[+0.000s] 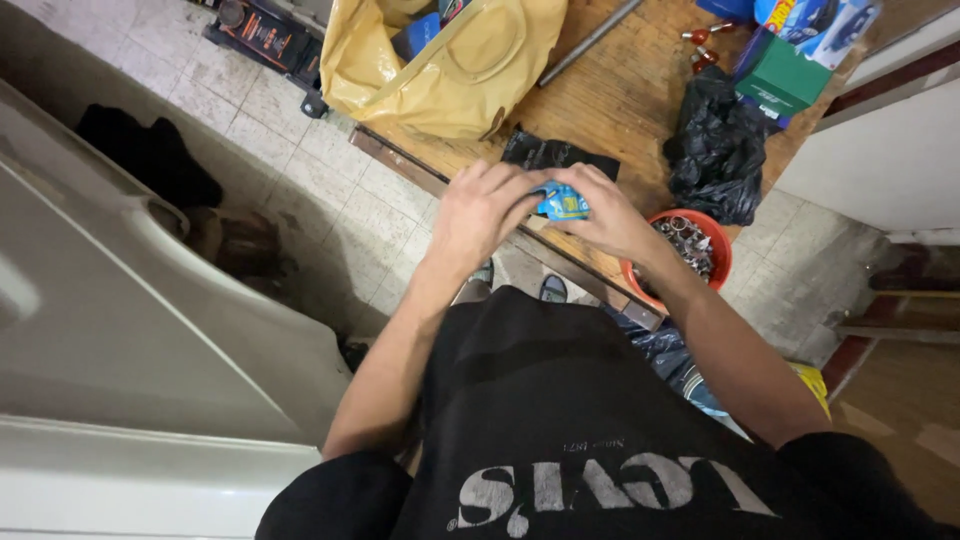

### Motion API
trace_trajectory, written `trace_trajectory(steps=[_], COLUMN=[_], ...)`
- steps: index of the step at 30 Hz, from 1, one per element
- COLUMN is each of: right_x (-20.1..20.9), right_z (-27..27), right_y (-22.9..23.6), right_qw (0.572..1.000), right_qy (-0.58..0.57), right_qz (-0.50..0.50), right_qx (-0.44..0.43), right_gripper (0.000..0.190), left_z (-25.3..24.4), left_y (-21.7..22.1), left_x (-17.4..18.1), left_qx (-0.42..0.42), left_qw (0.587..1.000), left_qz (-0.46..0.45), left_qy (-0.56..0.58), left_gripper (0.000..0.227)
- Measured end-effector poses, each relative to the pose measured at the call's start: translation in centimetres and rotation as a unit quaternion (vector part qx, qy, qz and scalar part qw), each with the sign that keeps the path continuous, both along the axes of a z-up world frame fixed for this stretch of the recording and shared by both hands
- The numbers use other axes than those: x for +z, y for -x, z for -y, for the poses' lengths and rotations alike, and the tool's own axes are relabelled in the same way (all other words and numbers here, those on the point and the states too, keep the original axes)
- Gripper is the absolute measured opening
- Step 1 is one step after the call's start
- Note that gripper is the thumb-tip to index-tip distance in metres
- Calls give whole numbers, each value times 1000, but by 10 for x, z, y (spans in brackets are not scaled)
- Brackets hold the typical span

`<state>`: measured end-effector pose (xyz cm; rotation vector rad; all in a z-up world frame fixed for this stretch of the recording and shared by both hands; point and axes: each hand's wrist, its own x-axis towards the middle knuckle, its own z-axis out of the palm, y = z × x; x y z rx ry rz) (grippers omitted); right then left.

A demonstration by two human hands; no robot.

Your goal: The person sorts through various items in a cluttered room, including cardboard boxes, plastic bags, and a red bowl filled with metal parts. They move items around, open boxes, and place objects into different containers.

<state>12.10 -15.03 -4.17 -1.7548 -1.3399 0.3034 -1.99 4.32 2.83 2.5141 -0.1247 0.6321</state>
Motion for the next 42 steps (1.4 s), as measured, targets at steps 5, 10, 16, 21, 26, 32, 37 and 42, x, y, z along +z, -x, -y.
trace_trajectory(steps=[5,10,16,21,26,32,37,42], right_x=[49,54,57,54,61,56,46,37], right_z=[2,9,14,20,10,4,11,19], right_y=[-3,-9,-10,-19,-21,-27,-31,-32], right_qw=[999,999,986,932,854,863,893,936], right_qy=[17,46,122,240,386,373,285,259], right_qz=[-36,24,112,268,342,340,345,232], right_qx=[34,16,-10,-35,-63,-33,-40,-57], right_gripper=[63,64,62,60,69,70,62,57], left_z=[-3,-5,-13,-17,-6,-9,-17,-19], left_y=[-4,-6,-11,-24,-32,-23,-22,-24], left_x=[-4,19,12,-35,-104,-99,-54,-38], left_qx=[-15,-38,-49,-72,-46,-32,-36,-93], left_qw=[999,998,991,974,914,976,999,981], left_qz=[24,-42,-118,-170,-194,-93,12,-35], left_qy=[19,-28,-38,128,352,195,17,164], left_gripper=[18,24,24,23,28,24,16,22])
